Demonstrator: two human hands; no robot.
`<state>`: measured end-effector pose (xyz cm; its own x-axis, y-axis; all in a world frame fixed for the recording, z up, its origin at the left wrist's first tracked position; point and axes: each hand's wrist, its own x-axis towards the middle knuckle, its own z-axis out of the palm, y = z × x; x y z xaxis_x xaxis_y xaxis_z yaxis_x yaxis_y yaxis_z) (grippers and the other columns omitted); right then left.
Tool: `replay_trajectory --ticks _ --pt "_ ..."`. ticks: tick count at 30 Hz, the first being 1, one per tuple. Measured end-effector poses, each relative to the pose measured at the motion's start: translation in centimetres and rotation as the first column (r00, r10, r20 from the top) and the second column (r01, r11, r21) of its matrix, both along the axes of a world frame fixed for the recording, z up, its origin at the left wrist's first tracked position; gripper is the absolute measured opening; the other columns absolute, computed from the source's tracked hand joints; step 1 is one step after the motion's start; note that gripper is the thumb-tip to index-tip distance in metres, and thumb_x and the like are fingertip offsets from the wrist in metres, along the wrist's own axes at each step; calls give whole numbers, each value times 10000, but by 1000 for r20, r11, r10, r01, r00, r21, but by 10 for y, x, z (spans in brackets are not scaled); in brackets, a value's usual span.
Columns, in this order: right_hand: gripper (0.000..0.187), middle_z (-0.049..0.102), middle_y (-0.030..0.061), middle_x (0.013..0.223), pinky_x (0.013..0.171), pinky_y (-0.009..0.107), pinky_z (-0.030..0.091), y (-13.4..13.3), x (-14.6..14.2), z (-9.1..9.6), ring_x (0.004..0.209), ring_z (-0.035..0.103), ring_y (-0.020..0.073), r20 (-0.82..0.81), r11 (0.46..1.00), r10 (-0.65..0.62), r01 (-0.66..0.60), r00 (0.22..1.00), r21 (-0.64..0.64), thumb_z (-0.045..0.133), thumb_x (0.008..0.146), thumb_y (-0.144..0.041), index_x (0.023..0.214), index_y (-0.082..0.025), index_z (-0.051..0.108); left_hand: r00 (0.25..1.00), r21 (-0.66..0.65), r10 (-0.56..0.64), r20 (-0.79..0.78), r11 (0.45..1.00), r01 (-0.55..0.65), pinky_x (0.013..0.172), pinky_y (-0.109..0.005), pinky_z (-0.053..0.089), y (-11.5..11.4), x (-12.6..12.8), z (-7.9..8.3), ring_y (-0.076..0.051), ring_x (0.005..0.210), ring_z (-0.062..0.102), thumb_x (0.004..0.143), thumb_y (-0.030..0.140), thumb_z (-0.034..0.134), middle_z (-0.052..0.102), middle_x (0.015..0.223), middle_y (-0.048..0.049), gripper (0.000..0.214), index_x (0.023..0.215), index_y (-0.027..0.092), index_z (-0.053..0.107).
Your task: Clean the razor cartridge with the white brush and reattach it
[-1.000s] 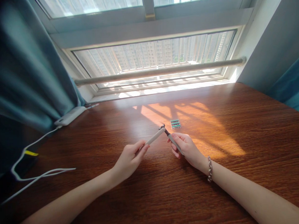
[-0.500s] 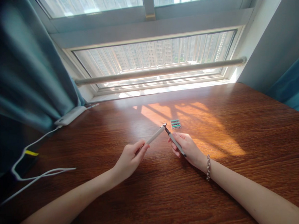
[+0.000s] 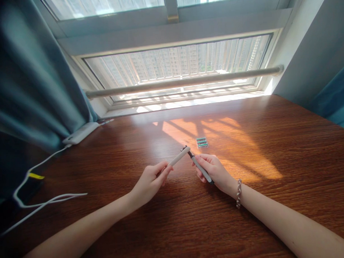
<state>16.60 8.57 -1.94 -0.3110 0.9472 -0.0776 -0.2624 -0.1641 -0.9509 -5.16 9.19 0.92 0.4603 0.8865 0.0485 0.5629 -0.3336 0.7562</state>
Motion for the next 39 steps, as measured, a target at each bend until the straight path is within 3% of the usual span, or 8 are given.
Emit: replay_trajectory --ticks 8,14,19,25,28,33,36,39 --pt "279 458 -46 455 340 164 274 -1 0 2 363 376 48 15 999 -27 27 1000 18 495 845 -394 741 -137 526 995 17 70 75 997 -72 503 -218 257 0 -1 2 -86 490 358 893 374 348 394 508 51 310 738 163 516" --pt "256 454 -57 463 335 156 270 -2 -1 3 362 373 42 41 998 -50 48 998 44 539 817 -380 716 -147 504 999 24 -50 5 998 50 499 -217 245 -3 0 0 -81 488 343 890 362 360 385 514 51 302 693 164 476" --pt "229 433 -76 485 336 157 288 1 -2 2 365 366 37 67 987 -145 139 987 82 605 771 -353 738 -159 486 997 29 57 50 998 -58 505 -221 259 -1 -1 0 -86 491 367 896 374 342 403 514 50 312 723 165 496" --pt "217 439 -74 538 343 163 280 1 -1 -1 382 361 29 115 979 -156 138 981 151 640 746 -320 774 -154 503 999 1 -40 27 999 40 507 -225 270 -3 0 1 -88 489 377 891 377 356 418 508 49 311 748 161 528" --pt "220 435 -74 549 348 166 270 1 -1 -1 388 358 28 116 975 -170 149 979 165 644 743 -313 753 -158 489 997 -10 46 67 999 -46 506 -225 283 -1 -1 2 -87 482 384 889 386 355 425 499 49 318 737 161 522" --pt "233 435 -74 565 352 182 257 1 0 1 383 352 35 143 971 -186 160 972 176 640 743 -329 749 -175 465 969 -140 130 208 985 -102 468 -215 296 5 -3 0 -86 438 379 878 417 361 425 458 56 310 810 165 529" --pt "229 456 -58 608 386 192 276 -1 0 2 426 380 46 237 963 -203 150 950 224 639 740 -339 763 -179 477 932 -254 156 328 964 -72 432 -199 276 5 -1 0 -74 426 356 866 431 377 426 462 53 316 817 155 524" --pt "212 487 -33 670 475 208 342 -6 -2 4 545 463 81 348 943 -236 126 907 309 636 741 -338 774 -185 493 874 -416 203 441 909 -1 386 -182 230 4 2 2 -55 387 295 835 449 436 379 437 71 309 823 149 509"
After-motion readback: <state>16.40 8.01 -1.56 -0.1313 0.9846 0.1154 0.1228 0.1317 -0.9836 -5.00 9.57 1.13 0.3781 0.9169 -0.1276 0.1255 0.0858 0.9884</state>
